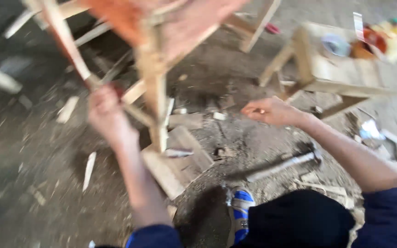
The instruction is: The person sands a wooden leg of a stool using a sanding block, then applies a reddish-brown stain to the wood using a brush. The person works on the leg while sitting on the floor in a workshop.
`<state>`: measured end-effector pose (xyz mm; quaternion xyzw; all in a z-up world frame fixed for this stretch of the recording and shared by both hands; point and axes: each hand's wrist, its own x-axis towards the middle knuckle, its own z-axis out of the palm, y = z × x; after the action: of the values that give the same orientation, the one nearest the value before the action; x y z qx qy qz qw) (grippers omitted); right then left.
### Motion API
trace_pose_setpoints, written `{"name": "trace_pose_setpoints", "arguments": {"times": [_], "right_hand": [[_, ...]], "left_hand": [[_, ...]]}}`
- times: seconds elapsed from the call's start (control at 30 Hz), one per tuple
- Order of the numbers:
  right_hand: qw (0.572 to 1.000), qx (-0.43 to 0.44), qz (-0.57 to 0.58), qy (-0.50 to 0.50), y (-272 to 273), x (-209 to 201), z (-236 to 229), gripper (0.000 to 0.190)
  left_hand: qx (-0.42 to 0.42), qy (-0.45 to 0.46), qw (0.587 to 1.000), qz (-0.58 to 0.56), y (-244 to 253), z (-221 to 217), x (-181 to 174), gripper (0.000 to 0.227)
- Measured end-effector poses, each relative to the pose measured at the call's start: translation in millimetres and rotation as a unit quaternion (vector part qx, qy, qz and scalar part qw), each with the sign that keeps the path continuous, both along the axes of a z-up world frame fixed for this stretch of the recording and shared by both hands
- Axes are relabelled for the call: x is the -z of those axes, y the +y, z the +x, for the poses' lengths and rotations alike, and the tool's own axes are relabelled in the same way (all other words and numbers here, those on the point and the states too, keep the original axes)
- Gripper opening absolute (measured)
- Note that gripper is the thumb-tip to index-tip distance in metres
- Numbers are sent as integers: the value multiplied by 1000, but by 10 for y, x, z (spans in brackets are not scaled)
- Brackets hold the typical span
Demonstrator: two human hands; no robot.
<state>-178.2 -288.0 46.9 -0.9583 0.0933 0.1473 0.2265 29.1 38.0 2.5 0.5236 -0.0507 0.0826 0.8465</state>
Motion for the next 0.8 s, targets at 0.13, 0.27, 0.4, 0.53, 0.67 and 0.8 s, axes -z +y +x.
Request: {"name": "trace_pose_setpoints", "arguments": {"times": [0.13,0.27,0.4,0.53,0.67,0.8], "right_hand": [[945,307,88,-78,-823,205,-804,31],[686,570,294,-344,-2089,542,-1479,15],[554,650,243,-460,-2812,491,-1772,9],[563,603,187,-533,-3350,668,-1784,21],[719,392,-149,-555,-3474,678,-1649,31],[702,422,141,-556,-3989,1059,-1657,63]], "left_hand": [[-82,-20,996,-11,-89,-86,-57,9],[-149,-119,980,50,-190,-145,-92,12],[-139,-128,980,58,-283,-229,-68,7],[-132,-130,980,69,-317,-338,-50,12],[-127,-116,981,85,-345,-435,-71,15],[-143,-121,976,112,-374,-472,-84,16]]}}
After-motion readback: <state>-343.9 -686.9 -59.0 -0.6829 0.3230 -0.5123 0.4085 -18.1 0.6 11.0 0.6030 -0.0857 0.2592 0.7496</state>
